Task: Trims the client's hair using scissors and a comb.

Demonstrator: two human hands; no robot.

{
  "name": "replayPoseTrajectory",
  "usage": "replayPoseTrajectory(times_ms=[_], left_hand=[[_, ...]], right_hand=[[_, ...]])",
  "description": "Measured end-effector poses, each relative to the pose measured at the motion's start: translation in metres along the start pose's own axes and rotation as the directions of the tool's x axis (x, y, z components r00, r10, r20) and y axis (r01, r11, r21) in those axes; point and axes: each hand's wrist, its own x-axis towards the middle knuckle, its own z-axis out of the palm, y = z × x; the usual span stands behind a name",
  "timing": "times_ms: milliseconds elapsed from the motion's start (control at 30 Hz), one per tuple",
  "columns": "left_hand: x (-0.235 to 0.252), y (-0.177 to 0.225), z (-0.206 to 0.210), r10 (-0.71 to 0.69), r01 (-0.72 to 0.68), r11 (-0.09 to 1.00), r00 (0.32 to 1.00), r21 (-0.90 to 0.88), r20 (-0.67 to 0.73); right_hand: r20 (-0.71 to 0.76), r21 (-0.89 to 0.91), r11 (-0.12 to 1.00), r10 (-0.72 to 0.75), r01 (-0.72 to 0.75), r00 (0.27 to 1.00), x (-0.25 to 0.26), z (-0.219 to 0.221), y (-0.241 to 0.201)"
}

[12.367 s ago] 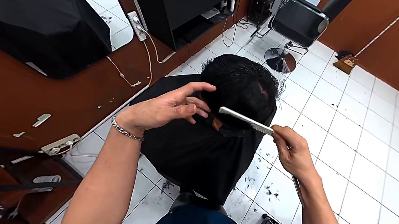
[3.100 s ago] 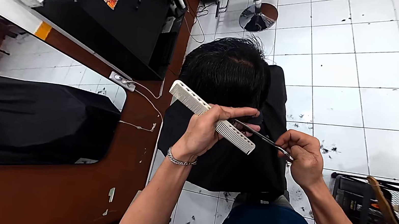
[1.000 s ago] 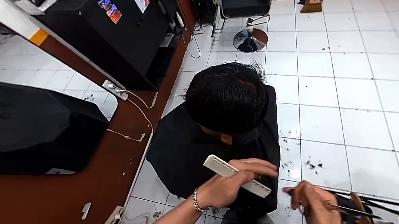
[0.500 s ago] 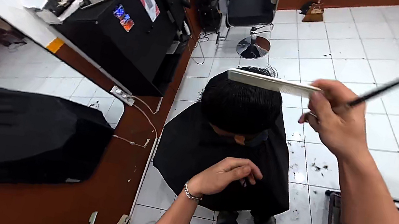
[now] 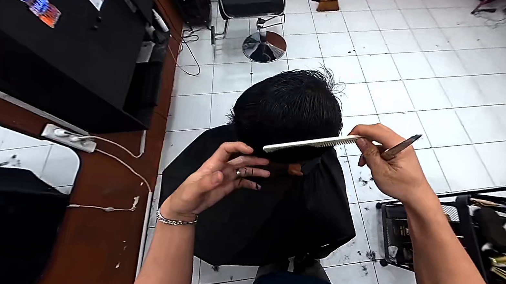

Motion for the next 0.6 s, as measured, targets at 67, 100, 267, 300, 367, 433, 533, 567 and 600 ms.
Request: replayPoseTrajectory(times_ms=[67, 100, 267, 300, 367, 433, 533, 567, 600], left_hand=[[0.001, 0.001, -0.001, -0.011, 0.011, 0.999, 1.0, 0.044, 0.01], [0.002, 0.002, -0.001, -0.016, 0.015, 0.998, 1.0, 0.058, 0.018], [0.016, 0.013, 0.003, -0.011, 0.005, 0.999, 0.991, 0.047, 0.132], [0.022, 0.014, 0.006, -0.009, 0.006, 1.0, 0.989, 0.025, 0.147], [0.036, 0.016, 0.014, -0.014, 0.023, 0.999, 0.982, -0.047, 0.19], [0.05, 0.015, 0.02, -0.025, 0.054, 0.991, 0.974, -0.122, 0.227], [0.068, 0.013, 0.026, -0.074, 0.122, 0.973, 0.968, -0.193, 0.238], [0.072, 0.014, 0.027, -0.099, 0.151, 0.968, 0.964, -0.202, 0.246], [0.076, 0.016, 0.028, -0.124, 0.178, 0.963, 0.959, -0.202, 0.254]], right_hand=[[0.017, -0.049, 0.999, -0.017, 0.018, 1.0, -0.001, 0.001, 0.004], [0.033, -0.063, 0.998, -0.014, 0.016, 0.999, -0.001, 0.001, 0.005], [0.109, 0.046, 0.998, 0.03, -0.035, 0.994, 0.002, -0.003, 0.001], [0.121, 0.083, 0.995, 0.039, -0.049, 0.992, 0.003, -0.003, 0.001], [0.142, 0.131, 0.989, 0.051, -0.07, 0.989, 0.005, -0.005, 0.001], [0.158, 0.153, 0.985, 0.052, -0.077, 0.986, 0.007, -0.006, 0.002], [0.175, 0.183, 0.979, 0.053, -0.086, 0.983, 0.009, -0.009, 0.005], [0.175, 0.185, 0.978, 0.062, -0.094, 0.983, 0.009, -0.009, 0.006], [0.173, 0.194, 0.975, 0.071, -0.105, 0.982, 0.009, -0.009, 0.006]])
